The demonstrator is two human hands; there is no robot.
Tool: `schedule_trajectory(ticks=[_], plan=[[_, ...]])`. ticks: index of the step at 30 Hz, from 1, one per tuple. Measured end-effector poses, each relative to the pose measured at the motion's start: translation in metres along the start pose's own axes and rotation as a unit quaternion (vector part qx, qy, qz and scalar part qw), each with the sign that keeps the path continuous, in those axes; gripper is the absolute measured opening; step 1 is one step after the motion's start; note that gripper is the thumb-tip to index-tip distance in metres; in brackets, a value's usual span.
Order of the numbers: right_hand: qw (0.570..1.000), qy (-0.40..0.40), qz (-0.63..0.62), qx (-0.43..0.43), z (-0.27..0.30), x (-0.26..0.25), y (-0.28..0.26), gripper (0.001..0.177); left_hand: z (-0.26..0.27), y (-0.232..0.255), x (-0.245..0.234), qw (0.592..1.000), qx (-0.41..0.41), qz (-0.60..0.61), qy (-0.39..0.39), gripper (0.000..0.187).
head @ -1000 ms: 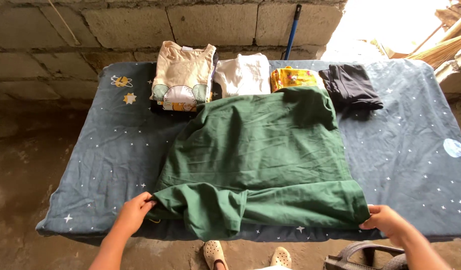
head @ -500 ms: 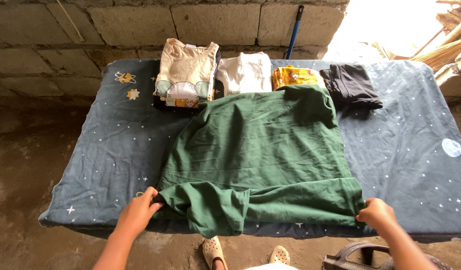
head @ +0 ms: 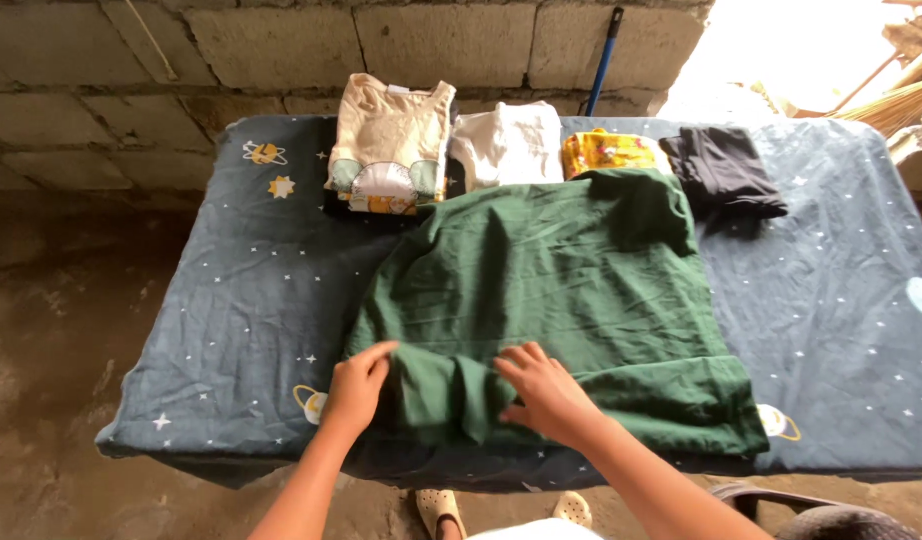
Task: Folding several items of clothing on a table and sorting them.
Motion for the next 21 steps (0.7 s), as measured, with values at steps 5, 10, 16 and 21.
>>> schedule_trajectory(ticks=[5, 10, 16, 21], plan=[[0.984, 0.024, -0.077, 0.160, -0.037, 0.081, 0.076, 0.032, -0.042, -0.051, 0.009, 0.999, -0.027, -0.025, 0.012, 0.020], [0.880, 0.078, -0.264, 0.388, -0.050, 0.096, 0.105, 0.025, -0.044, -0.018, 0.000, 0.996, 0.007, 0.080, -0.044, 0.026], [0.858, 0.122, -0.415, 0.276, -0.053, 0.086, 0.066, 0.064, -0.023, 0.037, -0.017, 0.944, 0.292, 0.033, -0.151, 0.033], [0.961, 0.248, -0.097, -0.071, -0.058, 0.063, 0.027, 0.068, -0.031, 0.012, 0.006, 0.954, 0.226, -0.065, -0.186, 0.018]])
Point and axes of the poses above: each hand's wrist, its own z-axis away from the middle knuckle, its own x-axis out of the palm, y = z × x, the point moved 2 cm from there along -z, towards the middle knuckle, and after that the axes turned 6 degrees about y, right-handed, at the moved point
